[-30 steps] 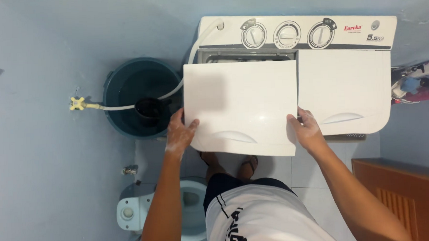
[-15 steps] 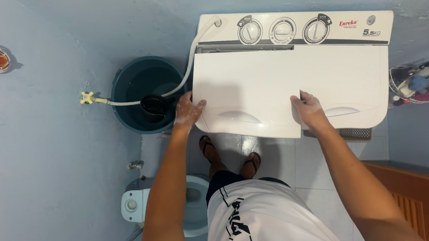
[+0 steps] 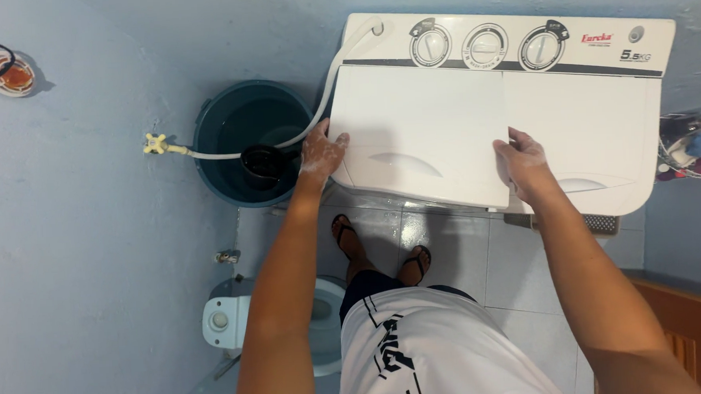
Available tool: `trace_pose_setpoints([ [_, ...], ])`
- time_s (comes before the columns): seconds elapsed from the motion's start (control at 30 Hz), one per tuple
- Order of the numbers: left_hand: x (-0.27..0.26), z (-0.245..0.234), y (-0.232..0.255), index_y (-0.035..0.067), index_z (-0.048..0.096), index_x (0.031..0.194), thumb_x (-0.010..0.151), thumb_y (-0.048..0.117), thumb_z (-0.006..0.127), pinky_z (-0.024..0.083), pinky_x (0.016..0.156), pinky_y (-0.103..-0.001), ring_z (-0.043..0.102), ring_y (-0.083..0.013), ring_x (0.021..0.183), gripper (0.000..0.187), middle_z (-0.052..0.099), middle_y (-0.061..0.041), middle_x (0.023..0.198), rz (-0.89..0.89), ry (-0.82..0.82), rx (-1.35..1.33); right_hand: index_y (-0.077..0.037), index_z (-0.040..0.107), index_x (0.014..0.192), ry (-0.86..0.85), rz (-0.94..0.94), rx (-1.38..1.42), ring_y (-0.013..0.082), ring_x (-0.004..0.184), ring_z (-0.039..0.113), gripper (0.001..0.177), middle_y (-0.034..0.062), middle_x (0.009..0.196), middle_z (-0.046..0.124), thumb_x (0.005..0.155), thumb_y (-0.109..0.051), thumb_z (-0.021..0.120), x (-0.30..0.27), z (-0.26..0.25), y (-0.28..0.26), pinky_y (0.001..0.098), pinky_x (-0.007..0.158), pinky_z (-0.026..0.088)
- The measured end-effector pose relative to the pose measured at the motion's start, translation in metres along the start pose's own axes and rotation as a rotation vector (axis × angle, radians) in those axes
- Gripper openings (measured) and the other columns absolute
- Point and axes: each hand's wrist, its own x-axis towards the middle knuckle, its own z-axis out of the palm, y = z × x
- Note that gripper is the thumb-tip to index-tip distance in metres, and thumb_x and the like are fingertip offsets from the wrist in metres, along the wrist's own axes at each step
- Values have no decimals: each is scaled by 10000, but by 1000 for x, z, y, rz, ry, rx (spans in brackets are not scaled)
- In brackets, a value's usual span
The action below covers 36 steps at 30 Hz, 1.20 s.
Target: Washing dark clothes in a semi-automatic washing machine and adding water using a bucket and dipper.
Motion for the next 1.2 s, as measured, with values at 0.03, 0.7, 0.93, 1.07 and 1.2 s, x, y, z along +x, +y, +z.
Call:
trace_pose_setpoints([
  [0.03, -2, -2, 1, 86, 466, 1508, 937, 388, 707, 340, 1189, -486, 459, -365, 1408, 689, 489, -202, 1510, 16, 36, -16, 20, 488, 1471, 29, 20, 34, 135, 975, 632, 580, 83, 1163, 671, 964, -173, 691, -2, 1, -4, 254, 824, 531],
  [0.7, -104, -22, -16, 248, 659, 1373, 796, 430, 871, 412, 1210, -550, 320, -408, 1557, 641, 289, -151, 1704, 657, 27, -58, -94, 609, 1310, 63, 196, 303, 61, 631, 537, 309, -16, 897, 628, 1006, -78, 660, -7, -6, -45, 228, 521, 474],
  [0.93, -103, -11, -17, 221, 657, 1390, 772, 434, 894, 398, 1192, -549, 383, -381, 1497, 695, 366, -155, 1633, 712, 138, 166, -105, 612, 1313, 109, 215, 106, 69, 714, 608, 365, -18, 953, 674, 958, -154, 685, -18, 0, -45, 252, 560, 487],
  [1.07, -100, 0, -29, 184, 590, 1453, 794, 472, 874, 391, 1180, -562, 377, -405, 1485, 773, 362, -169, 1620, 731, 168, 234, -6, 521, 1410, 58, -2, -86, 131, 909, 668, 523, 44, 1079, 669, 951, -156, 723, -24, -2, -25, 292, 737, 567],
  [1.2, -98, 16, -44, 188, 538, 1480, 812, 494, 873, 391, 1207, -556, 375, -404, 1503, 808, 343, -170, 1638, 782, 195, 230, 28, 486, 1459, 60, -32, -240, 186, 1001, 658, 602, 110, 1184, 650, 952, -199, 719, -53, 8, -37, 326, 809, 563],
])
